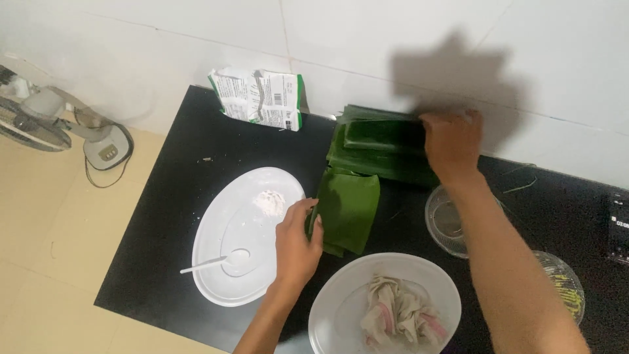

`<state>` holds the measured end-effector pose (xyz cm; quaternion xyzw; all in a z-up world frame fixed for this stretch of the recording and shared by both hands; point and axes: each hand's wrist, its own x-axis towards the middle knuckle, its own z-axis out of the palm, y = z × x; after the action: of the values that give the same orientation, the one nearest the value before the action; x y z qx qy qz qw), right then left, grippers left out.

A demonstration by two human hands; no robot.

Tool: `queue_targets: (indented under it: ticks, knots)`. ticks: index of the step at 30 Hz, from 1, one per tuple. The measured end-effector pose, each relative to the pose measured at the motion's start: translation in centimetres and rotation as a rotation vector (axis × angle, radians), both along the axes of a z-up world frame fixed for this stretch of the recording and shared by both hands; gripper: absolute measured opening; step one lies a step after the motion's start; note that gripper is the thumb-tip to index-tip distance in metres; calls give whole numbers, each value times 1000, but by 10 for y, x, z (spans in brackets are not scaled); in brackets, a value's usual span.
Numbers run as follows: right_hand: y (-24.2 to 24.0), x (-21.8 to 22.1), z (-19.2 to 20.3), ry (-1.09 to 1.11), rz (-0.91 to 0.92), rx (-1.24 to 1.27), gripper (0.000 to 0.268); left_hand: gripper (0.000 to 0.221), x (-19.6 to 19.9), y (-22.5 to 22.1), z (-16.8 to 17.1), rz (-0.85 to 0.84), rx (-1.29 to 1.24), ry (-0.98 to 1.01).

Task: Wiping and cleaning banana leaves with a cloth on a table for food preparation.

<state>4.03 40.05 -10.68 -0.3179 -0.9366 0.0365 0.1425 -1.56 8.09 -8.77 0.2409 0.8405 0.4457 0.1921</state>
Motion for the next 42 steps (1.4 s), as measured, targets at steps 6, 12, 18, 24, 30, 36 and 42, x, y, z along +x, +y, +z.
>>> queue_targets:
  ticks: [6,12,18,24,30,36,42]
  knots:
    - [10,22,41,240,171,241,9,31,9,7,16,30,63,-38]
    - [-11,42,74,417,225,139,13,37,21,36,26,-16,143,-151]
    - [-3,51,62,377,188,84,14,49,26,65,-17,-21,275,-478]
    - [22,50,43,343,165,140,13,66,21,84,-32,57,197,-450]
    - [41,34,36,369,178,132,10,68,12,108,-8,3,240,-350]
    - [55,31,40,292,143,256,12,65,-1,116,-18,-46,198,-389]
    - [13,35,71,501,167,87,5,69,-2,104,-10,-76,295,-460]
